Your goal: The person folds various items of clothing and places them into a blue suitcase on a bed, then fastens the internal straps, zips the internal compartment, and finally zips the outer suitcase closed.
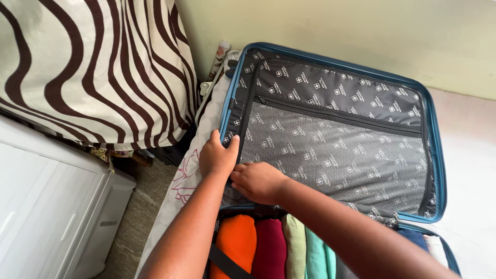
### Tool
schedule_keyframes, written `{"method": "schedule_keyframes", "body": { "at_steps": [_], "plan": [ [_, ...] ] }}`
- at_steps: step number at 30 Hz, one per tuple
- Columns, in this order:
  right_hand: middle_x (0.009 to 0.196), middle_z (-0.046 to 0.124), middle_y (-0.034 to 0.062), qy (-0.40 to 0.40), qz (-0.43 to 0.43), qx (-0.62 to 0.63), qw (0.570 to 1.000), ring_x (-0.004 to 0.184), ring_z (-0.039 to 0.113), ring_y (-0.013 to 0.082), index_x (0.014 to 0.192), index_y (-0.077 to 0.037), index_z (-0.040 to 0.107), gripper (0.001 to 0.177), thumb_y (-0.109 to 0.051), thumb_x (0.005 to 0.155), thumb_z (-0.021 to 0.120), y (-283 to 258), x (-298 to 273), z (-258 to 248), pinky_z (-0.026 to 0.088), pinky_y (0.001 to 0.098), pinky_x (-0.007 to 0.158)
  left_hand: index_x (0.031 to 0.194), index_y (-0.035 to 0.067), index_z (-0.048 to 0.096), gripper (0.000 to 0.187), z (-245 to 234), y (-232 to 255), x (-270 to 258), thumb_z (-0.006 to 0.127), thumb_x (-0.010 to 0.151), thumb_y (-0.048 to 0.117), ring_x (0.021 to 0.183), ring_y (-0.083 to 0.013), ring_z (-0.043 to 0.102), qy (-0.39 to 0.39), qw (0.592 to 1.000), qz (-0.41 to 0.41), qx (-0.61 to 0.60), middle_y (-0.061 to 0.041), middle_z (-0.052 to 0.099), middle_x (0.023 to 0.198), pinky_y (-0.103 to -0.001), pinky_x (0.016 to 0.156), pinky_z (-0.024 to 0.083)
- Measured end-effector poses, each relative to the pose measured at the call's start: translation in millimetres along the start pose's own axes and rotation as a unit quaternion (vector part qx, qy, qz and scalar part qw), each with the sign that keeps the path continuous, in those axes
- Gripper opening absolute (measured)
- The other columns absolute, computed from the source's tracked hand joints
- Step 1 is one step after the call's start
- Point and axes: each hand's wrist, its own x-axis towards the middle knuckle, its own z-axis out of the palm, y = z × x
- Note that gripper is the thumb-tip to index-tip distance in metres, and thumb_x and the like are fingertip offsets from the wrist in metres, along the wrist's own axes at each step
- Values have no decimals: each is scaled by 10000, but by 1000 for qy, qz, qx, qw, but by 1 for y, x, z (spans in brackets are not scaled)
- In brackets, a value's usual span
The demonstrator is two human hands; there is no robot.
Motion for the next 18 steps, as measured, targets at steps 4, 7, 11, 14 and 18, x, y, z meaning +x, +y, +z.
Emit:
{"method": "schedule_keyframes", "body": {
  "at_steps": [4,7,11,14,18],
  "plan": [
    [1028,648,141,53,60,75,994,985,629,361,1000,-26,621,266,-287,948,615,-11,-13,4,511,481,848,1224,49,608,596,2,-1,0,681,864,519,969,-423,703,-2,1000,-6,27,-213,731,1036,-533,814,553],
    [1053,652,138,110,81,132,982,1049,619,347,1047,-34,640,244,-252,937,636,-16,-30,8,500,460,926,1196,55,612,576,1,1,0,678,869,525,965,-426,700,-4,999,-11,47,-210,727,1030,-540,808,550],
    [1335,645,148,138,76,213,964,1277,571,330,1338,-62,628,404,-170,949,617,-15,-74,11,439,441,1089,1172,60,617,560,0,3,0,681,871,528,977,-436,691,1,997,-12,71,-223,720,1037,-545,815,545],
    [1485,574,131,131,93,135,978,1410,486,310,1435,-67,567,532,-176,918,629,-19,-119,12,365,437,1159,1121,46,623,539,-1,3,-2,674,888,529,993,-435,694,-6,997,-12,80,-218,726,1044,-548,829,547],
    [1528,528,113,134,152,93,975,1455,408,319,1419,-88,585,506,-187,925,632,-21,-166,17,331,450,1157,1134,46,613,547,0,3,0,677,884,529,981,-448,686,5,996,3,87,-230,720,1038,-557,819,540]
  ]
}}
